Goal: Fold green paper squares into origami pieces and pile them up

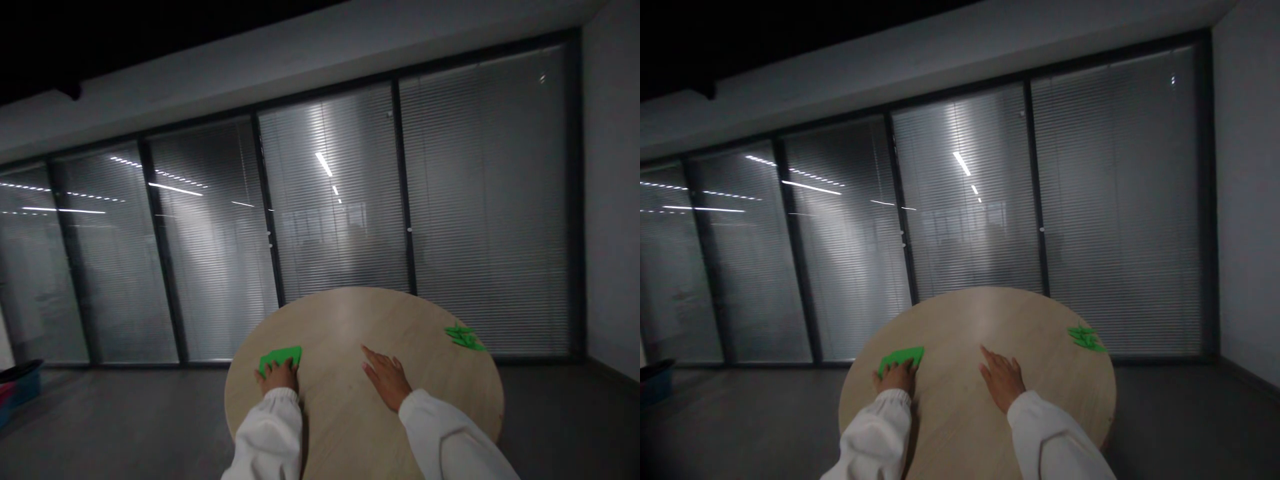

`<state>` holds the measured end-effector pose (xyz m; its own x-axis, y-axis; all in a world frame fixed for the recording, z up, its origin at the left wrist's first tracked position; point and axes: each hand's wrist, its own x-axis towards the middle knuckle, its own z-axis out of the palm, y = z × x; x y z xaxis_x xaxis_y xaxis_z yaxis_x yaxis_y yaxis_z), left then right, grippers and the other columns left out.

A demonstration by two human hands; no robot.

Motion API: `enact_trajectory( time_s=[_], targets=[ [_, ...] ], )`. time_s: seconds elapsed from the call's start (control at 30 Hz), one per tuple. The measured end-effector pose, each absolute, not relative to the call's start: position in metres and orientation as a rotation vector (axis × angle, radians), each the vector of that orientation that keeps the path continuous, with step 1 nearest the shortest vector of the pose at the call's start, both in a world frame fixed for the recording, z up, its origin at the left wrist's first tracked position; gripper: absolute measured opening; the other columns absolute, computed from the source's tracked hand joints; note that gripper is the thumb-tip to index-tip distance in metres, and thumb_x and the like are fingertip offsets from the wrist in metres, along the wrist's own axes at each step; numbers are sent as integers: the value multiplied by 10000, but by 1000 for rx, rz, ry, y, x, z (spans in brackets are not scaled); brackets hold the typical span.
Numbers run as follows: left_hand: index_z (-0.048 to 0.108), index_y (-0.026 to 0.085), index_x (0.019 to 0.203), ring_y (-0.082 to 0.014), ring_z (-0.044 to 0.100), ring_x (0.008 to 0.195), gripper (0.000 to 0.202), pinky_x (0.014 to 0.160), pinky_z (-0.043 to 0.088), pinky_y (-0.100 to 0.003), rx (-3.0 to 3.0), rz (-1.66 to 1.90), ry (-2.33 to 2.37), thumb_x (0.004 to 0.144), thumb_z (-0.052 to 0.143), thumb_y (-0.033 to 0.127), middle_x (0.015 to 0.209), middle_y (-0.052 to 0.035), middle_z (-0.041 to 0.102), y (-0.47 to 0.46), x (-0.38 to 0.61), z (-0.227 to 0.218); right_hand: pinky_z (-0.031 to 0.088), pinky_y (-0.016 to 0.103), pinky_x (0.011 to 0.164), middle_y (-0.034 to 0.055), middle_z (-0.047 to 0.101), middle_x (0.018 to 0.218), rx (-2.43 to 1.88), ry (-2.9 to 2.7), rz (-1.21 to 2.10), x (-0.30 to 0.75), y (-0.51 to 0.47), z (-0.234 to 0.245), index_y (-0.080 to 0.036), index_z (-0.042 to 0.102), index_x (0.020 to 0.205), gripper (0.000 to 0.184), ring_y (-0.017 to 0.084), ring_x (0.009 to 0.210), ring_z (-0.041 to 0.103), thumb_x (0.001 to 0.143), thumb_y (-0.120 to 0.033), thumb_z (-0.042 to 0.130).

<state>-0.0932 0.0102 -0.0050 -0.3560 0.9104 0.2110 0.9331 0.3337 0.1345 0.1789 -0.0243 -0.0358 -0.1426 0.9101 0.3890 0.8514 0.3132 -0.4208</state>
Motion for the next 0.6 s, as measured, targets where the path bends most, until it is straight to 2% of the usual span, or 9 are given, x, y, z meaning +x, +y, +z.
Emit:
enact_trajectory(
  time_s=[0.23, 0.37, 0.5, 0.6],
  targets=[
    [673, 269, 1109, -330, 419, 1280, 334, 1067, 150, -585, -1793, -471, -2409, 871, 450, 343, 1238, -109, 625, 8, -95, -1, 248, 529, 1065, 55, 554, 1319, -1545, -2000, 152, 179, -26, -35, -313, 316, 1412, 467, 226, 1231, 476, 956, -391, 255],
    [691, 212, 1054, -290, 491, 1223, 348, 1076, 214, -499, -1769, -595, -2335, 899, 408, 340, 1176, -139, 655, 7, -94, 3, 247, 532, 1066, 58, 556, 1316, -1541, -1987, 162, 179, -26, -34, -315, 331, 1404, 461, 229, 1229, 477, 955, -390, 260],
    [663, 158, 1085, -239, 583, 1107, 387, 965, 389, -331, -1883, -1003, -2281, 911, 374, 346, 1149, -131, 671, 11, -91, 10, 274, 512, 1063, 70, 556, 1312, -1485, -1960, 144, 179, -20, -39, -280, 370, 1388, 454, 234, 1219, 485, 951, -369, 284],
    [676, 166, 1015, -219, 631, 1005, 400, 852, 457, -275, -2028, -1442, -2212, 913, 350, 372, 1050, -75, 711, 16, -84, 12, 324, 439, 1054, 79, 559, 1303, -1363, -1948, 91, 180, -15, -41, -246, 419, 1359, 439, 217, 1204, 494, 939, -323, 320]
  ],
)
